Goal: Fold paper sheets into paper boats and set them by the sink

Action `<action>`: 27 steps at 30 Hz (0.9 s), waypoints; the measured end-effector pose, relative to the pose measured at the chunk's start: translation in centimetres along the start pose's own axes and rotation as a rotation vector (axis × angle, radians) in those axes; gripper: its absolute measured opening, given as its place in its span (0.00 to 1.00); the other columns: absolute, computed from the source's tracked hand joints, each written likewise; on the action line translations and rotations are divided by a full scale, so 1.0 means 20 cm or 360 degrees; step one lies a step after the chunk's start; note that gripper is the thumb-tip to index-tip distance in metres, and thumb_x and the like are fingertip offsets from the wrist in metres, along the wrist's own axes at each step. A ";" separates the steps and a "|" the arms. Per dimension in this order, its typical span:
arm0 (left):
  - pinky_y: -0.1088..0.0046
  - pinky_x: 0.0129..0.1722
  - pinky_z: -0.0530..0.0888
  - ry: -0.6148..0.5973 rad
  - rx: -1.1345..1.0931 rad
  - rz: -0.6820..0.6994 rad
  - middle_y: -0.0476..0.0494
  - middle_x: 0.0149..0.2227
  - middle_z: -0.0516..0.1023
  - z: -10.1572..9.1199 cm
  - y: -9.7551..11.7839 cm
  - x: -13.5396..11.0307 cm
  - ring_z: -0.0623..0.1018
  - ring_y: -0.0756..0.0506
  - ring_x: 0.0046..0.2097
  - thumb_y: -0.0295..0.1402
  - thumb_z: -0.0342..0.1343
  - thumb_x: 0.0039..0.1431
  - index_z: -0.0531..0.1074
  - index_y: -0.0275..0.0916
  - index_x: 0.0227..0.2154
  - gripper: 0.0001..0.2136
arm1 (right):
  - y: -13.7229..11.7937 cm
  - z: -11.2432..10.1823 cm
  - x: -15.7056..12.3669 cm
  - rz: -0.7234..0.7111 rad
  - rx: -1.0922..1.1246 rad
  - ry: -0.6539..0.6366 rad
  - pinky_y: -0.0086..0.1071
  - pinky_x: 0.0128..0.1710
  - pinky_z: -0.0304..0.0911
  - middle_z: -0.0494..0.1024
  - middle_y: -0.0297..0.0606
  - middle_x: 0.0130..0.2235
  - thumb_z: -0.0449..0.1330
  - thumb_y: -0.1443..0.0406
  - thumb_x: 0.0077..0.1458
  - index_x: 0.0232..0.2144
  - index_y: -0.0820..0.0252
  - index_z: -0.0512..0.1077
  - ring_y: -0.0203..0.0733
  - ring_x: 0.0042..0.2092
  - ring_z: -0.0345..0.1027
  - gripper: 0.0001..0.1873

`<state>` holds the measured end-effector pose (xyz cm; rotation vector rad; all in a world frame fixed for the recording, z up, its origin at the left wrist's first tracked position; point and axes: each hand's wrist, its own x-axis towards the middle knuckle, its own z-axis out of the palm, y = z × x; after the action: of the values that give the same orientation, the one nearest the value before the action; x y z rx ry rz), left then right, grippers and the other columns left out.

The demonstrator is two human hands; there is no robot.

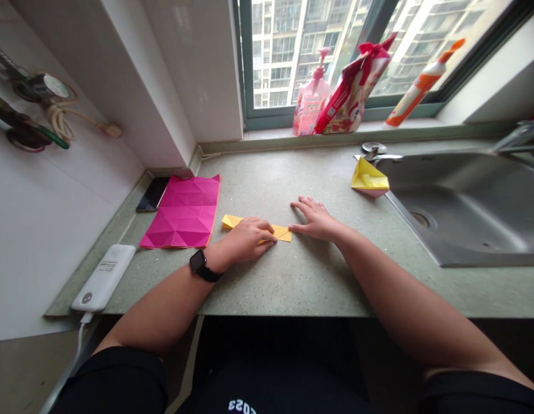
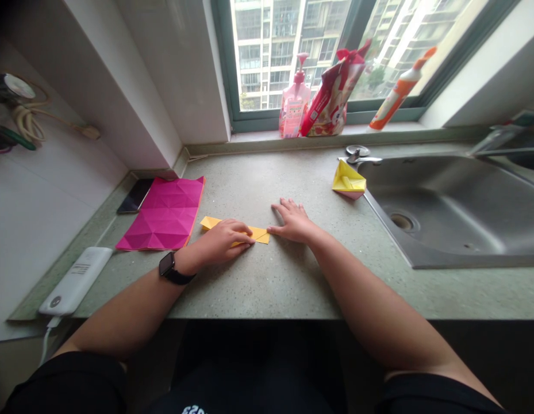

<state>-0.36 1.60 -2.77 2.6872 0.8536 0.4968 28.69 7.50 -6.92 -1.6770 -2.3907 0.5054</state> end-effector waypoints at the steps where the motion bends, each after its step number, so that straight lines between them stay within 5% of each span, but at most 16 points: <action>1: 0.61 0.54 0.76 -0.0002 -0.0004 0.0001 0.42 0.50 0.86 0.00 0.00 0.00 0.82 0.42 0.50 0.32 0.60 0.74 0.86 0.44 0.46 0.09 | 0.01 0.00 0.00 0.0003 0.0000 0.0005 0.69 0.77 0.43 0.55 0.51 0.79 0.70 0.44 0.58 0.72 0.50 0.66 0.71 0.80 0.43 0.45; 8: 0.60 0.56 0.76 -0.0022 -0.0027 0.0007 0.42 0.51 0.86 -0.01 -0.01 0.00 0.83 0.42 0.51 0.31 0.60 0.74 0.86 0.43 0.45 0.09 | 0.02 0.00 -0.03 -0.0019 0.0103 0.0115 0.68 0.76 0.46 0.61 0.51 0.77 0.66 0.45 0.63 0.72 0.49 0.66 0.68 0.79 0.48 0.41; 13: 0.60 0.55 0.76 -0.0011 -0.0010 0.0025 0.42 0.50 0.85 0.00 -0.01 -0.01 0.83 0.42 0.51 0.32 0.59 0.74 0.86 0.43 0.46 0.09 | -0.09 0.05 -0.06 -0.0098 0.0147 0.0204 0.65 0.77 0.47 0.62 0.50 0.77 0.62 0.42 0.65 0.75 0.49 0.61 0.64 0.79 0.49 0.43; 20: 0.61 0.55 0.76 -0.0011 0.0023 0.0043 0.41 0.50 0.86 0.00 -0.01 -0.01 0.83 0.42 0.50 0.32 0.58 0.75 0.86 0.42 0.45 0.10 | -0.22 0.07 -0.07 -0.0158 0.0001 0.0040 0.66 0.78 0.38 0.57 0.50 0.79 0.66 0.42 0.61 0.76 0.51 0.59 0.67 0.80 0.42 0.49; 27: 0.61 0.55 0.76 -0.0016 0.0022 0.0013 0.41 0.51 0.85 0.00 -0.01 -0.01 0.82 0.41 0.51 0.32 0.60 0.73 0.86 0.43 0.45 0.09 | -0.12 0.01 -0.02 -0.0049 -0.0054 -0.0087 0.63 0.79 0.37 0.52 0.52 0.80 0.67 0.40 0.58 0.77 0.54 0.59 0.68 0.81 0.38 0.53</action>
<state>-0.59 1.63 -2.92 2.7043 0.8469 0.4807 26.63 6.41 -6.18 -1.6579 -2.4728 0.5150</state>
